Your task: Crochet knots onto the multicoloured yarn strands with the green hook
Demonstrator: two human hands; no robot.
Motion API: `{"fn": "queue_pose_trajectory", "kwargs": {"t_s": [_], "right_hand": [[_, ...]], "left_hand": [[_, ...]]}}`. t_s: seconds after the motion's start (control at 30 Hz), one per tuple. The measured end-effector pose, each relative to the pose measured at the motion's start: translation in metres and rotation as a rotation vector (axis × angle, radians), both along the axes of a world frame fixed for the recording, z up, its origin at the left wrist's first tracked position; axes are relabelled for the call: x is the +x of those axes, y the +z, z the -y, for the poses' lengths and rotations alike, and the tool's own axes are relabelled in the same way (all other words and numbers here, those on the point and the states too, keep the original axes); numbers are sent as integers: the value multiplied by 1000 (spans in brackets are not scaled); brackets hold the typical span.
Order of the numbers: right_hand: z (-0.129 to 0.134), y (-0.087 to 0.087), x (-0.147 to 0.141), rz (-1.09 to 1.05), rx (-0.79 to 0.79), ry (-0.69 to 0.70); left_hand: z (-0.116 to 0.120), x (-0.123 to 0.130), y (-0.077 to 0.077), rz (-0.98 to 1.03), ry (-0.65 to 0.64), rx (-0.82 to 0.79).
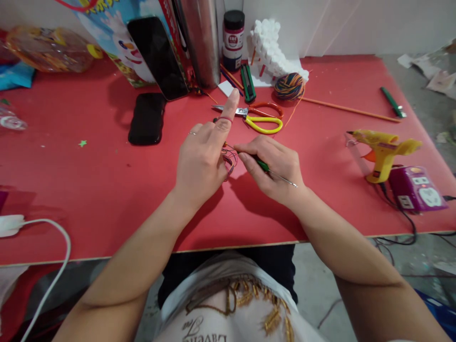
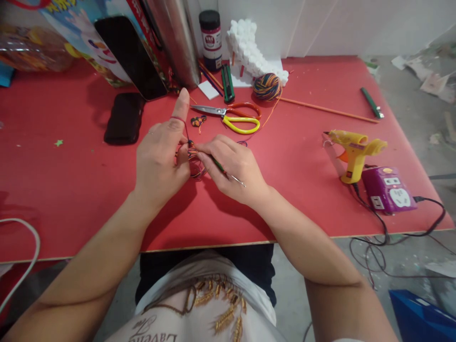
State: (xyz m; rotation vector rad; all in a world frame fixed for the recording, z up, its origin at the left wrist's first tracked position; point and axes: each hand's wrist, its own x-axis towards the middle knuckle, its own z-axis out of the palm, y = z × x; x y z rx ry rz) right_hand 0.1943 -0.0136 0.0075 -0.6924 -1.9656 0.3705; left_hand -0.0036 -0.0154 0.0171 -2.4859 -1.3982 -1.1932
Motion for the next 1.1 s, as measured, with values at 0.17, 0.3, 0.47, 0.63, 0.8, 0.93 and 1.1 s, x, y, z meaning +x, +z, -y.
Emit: {"fn": "queue_pose_trajectory", "kwargs": {"t_s": [0.17, 0.3, 0.47, 0.63, 0.8, 0.93, 1.1], "right_hand": [[-1, 1, 0, -16, -52, -11], [-5, 5, 4, -46, -134, 13], [-9, 8, 10, -71, -243, 30], [-9, 12, 11, -144, -391, 48], [-15, 15, 16, -252, -567, 71], [-25, 13, 24, -372, -811, 175], [-31, 14, 28, -544, -969, 313]], "left_hand": [[-2, -3, -2, 24, -41, 52], [0, -4, 0, 81, 1, -120], [2, -3, 4, 113, -39, -157], [1, -5, 6, 118, -64, -175], [-1, -9, 4, 196, -99, -267], [-1, -10, 0, 320, -184, -359], [-3, -12, 4, 611, -318, -567]]}}
